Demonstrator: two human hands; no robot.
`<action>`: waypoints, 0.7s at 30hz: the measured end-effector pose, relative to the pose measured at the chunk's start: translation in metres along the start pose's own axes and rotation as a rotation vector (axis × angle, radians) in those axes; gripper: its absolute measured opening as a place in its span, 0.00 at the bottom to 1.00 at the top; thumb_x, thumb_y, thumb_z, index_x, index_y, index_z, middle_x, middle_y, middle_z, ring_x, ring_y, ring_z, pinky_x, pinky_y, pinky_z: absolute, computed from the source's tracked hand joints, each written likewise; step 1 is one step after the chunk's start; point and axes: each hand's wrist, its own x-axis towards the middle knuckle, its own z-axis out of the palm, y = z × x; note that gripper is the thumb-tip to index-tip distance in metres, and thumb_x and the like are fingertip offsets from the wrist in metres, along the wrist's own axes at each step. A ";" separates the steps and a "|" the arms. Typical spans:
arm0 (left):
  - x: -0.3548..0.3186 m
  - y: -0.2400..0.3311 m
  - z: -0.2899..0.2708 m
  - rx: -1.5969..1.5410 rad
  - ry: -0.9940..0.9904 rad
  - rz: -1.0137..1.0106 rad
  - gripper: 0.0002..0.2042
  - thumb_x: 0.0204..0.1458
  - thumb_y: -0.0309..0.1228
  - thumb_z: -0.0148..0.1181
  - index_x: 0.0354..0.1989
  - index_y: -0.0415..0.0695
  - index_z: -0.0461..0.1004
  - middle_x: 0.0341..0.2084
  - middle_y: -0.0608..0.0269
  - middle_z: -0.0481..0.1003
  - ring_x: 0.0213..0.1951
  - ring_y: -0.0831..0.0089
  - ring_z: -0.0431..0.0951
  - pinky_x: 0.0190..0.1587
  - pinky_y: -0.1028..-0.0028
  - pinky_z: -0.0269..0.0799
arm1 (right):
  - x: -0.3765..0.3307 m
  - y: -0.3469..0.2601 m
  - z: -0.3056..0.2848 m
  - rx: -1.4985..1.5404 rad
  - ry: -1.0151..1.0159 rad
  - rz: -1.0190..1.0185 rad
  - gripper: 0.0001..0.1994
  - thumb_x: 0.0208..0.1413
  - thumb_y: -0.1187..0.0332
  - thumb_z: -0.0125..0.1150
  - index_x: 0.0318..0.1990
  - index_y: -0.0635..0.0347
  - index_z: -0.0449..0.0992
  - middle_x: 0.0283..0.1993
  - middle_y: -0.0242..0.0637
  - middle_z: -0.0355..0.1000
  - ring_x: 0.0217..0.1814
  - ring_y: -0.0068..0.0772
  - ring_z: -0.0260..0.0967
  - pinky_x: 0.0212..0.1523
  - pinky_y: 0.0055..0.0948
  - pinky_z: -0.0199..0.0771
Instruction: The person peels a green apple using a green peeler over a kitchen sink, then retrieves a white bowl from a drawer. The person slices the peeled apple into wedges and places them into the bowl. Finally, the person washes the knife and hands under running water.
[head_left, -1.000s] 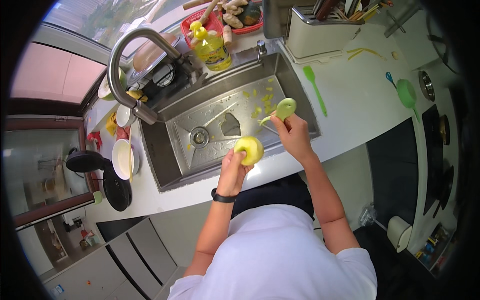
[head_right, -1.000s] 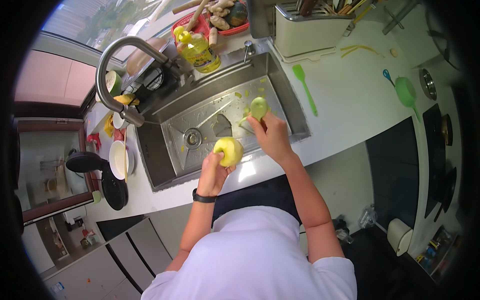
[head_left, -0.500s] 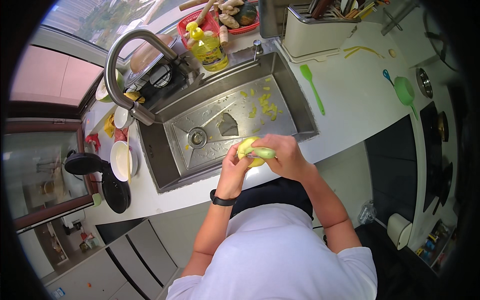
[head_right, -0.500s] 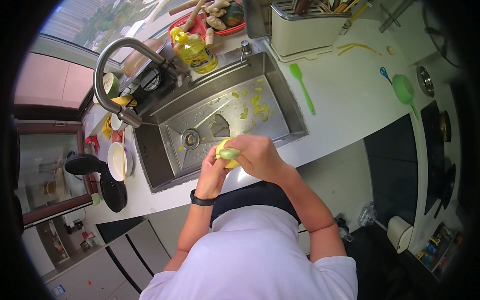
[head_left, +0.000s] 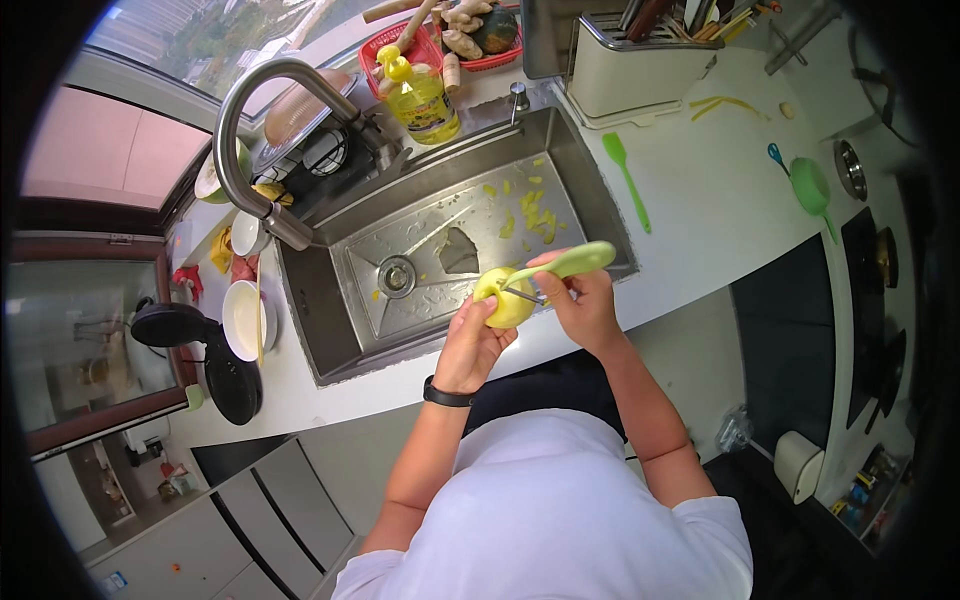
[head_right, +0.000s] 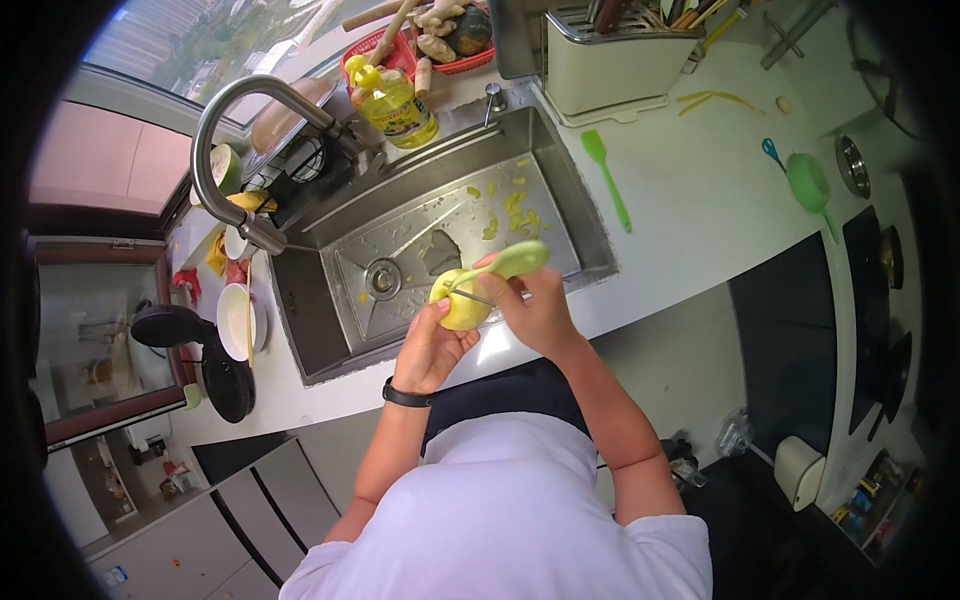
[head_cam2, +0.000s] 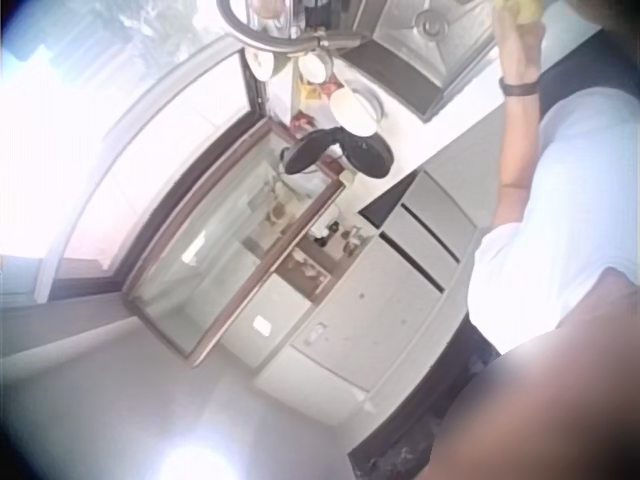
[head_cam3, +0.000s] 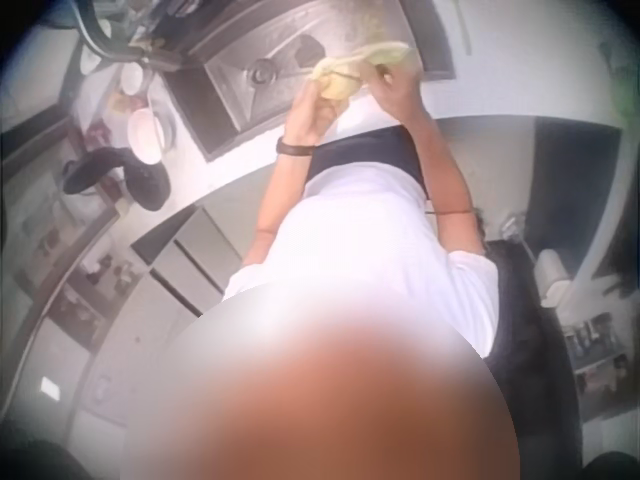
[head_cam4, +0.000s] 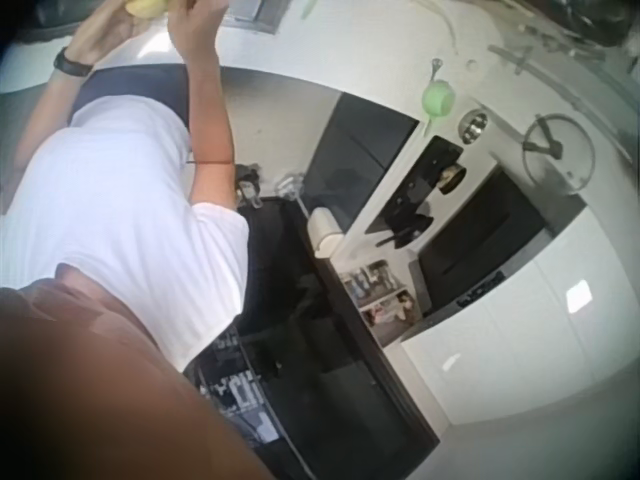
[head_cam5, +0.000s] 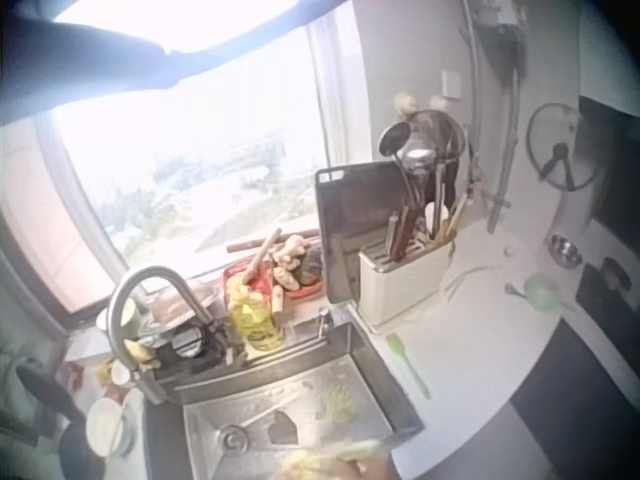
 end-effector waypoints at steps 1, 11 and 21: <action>-0.002 0.000 -0.001 0.000 -0.012 0.003 0.17 0.59 0.33 0.53 0.56 0.45 0.65 0.45 0.64 0.73 0.43 0.76 0.74 0.44 0.76 0.70 | 0.000 -0.005 0.002 -0.023 -0.034 -0.048 0.06 0.59 0.73 0.60 0.40 0.64 0.77 0.34 0.33 0.75 0.29 0.16 0.65 0.27 0.18 0.64; -0.006 -0.002 -0.006 0.089 -0.183 0.005 0.24 0.56 0.35 0.54 0.60 0.39 0.61 0.52 0.56 0.70 0.52 0.66 0.72 0.54 0.65 0.69 | 0.018 0.013 -0.007 -0.374 0.053 -0.043 0.06 0.57 0.70 0.61 0.38 0.62 0.76 0.31 0.46 0.75 0.27 0.40 0.74 0.27 0.31 0.71; -0.007 0.005 0.001 0.071 -0.119 0.083 0.26 0.56 0.26 0.53 0.64 0.40 0.58 0.54 0.59 0.69 0.54 0.69 0.71 0.56 0.66 0.68 | 0.006 0.003 -0.007 0.144 0.109 0.208 0.06 0.61 0.70 0.59 0.41 0.63 0.76 0.29 0.27 0.72 0.27 0.11 0.63 0.26 0.17 0.63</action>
